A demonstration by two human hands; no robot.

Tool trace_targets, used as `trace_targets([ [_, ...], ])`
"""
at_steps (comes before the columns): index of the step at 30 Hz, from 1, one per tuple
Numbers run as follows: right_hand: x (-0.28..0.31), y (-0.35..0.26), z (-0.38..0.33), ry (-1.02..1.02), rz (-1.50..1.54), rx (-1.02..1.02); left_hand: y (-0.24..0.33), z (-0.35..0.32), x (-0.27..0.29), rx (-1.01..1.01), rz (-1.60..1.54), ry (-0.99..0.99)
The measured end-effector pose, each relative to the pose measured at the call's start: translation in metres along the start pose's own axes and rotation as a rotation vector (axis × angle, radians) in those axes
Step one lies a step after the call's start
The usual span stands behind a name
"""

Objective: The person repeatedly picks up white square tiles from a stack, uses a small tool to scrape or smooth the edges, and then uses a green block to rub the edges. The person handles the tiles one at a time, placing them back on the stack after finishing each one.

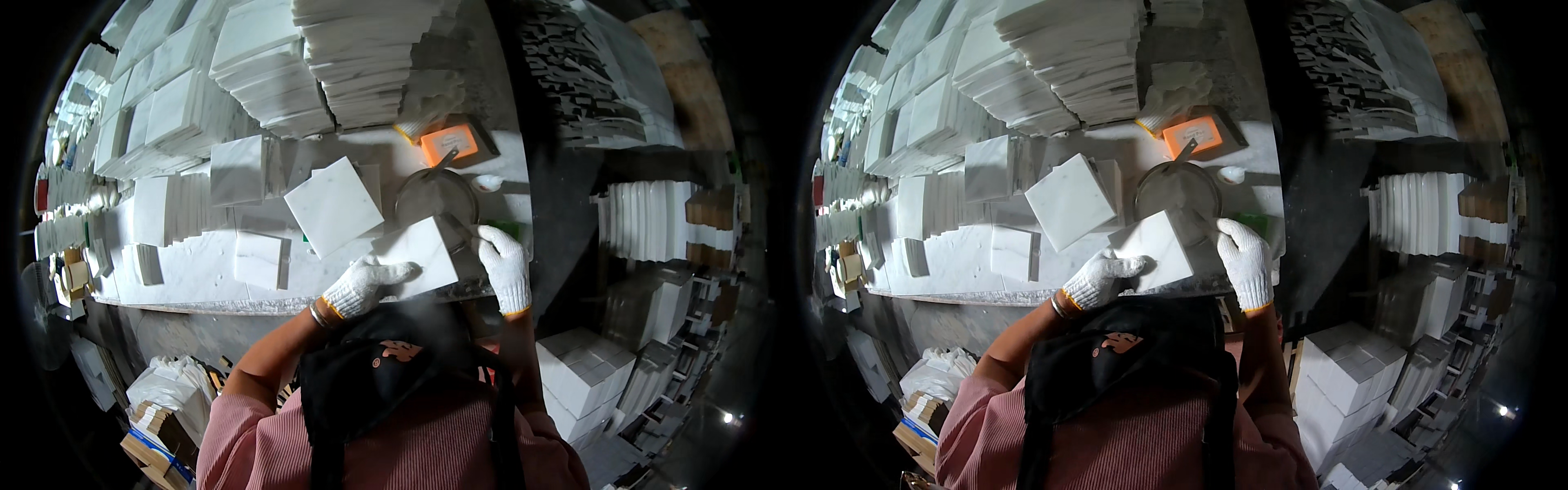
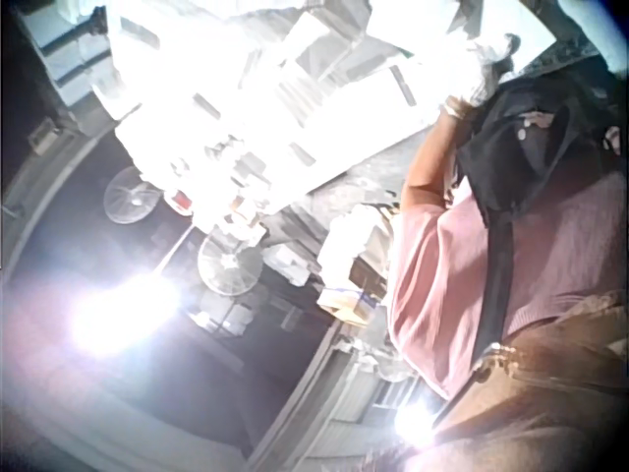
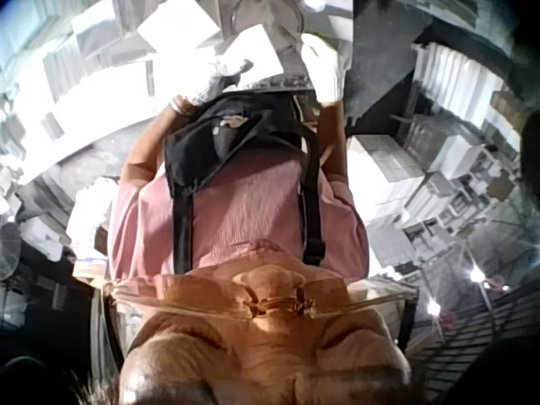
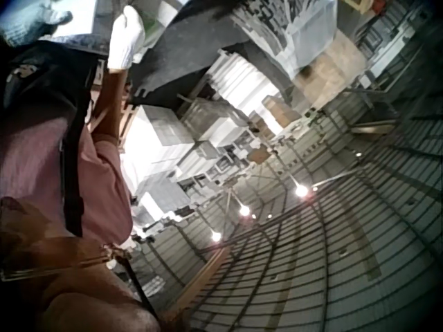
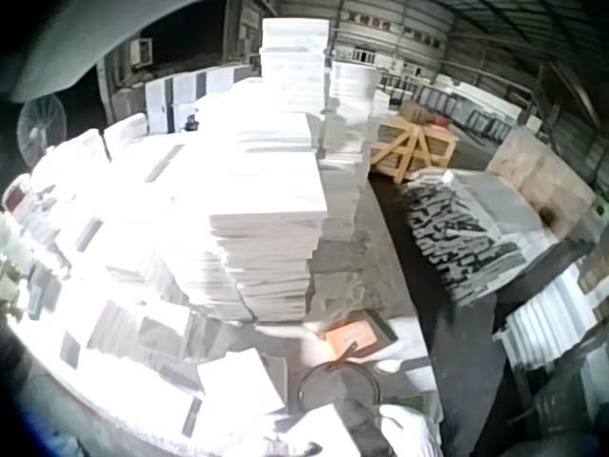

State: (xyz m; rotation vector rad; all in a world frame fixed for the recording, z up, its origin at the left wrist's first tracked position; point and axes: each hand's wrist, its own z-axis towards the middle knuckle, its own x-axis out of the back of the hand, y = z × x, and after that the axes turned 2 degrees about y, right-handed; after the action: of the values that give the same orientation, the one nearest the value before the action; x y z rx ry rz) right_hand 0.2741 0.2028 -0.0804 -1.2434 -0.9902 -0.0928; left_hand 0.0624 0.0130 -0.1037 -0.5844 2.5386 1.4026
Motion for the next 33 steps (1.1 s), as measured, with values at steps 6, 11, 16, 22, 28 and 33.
trace_targets([
  [6, -0.001, 0.0, 0.006, -0.051, 0.221, -0.12, 0.024, -0.007, -0.011, 0.101, -0.201, 0.018],
  [11, -0.005, 0.002, 0.006, -0.058, 0.221, -0.163, 0.035, -0.011, -0.012, 0.089, -0.046, 0.013],
  [16, -0.006, 0.004, 0.006, -0.049, 0.196, -0.076, 0.032, -0.011, -0.011, 0.039, 0.037, 0.013],
  [22, 0.025, -0.046, 0.003, -0.1, 0.387, -0.433, 0.043, -0.013, -0.025, 0.012, -0.256, 0.044],
  [28, 0.044, -0.057, -0.012, 0.001, 0.459, -0.397, 0.047, -0.012, -0.032, -0.076, -0.335, 0.0],
  [33, 0.046, -0.067, -0.021, 0.063, 0.495, -0.374, 0.046, -0.014, -0.034, -0.042, -0.389, 0.057],
])
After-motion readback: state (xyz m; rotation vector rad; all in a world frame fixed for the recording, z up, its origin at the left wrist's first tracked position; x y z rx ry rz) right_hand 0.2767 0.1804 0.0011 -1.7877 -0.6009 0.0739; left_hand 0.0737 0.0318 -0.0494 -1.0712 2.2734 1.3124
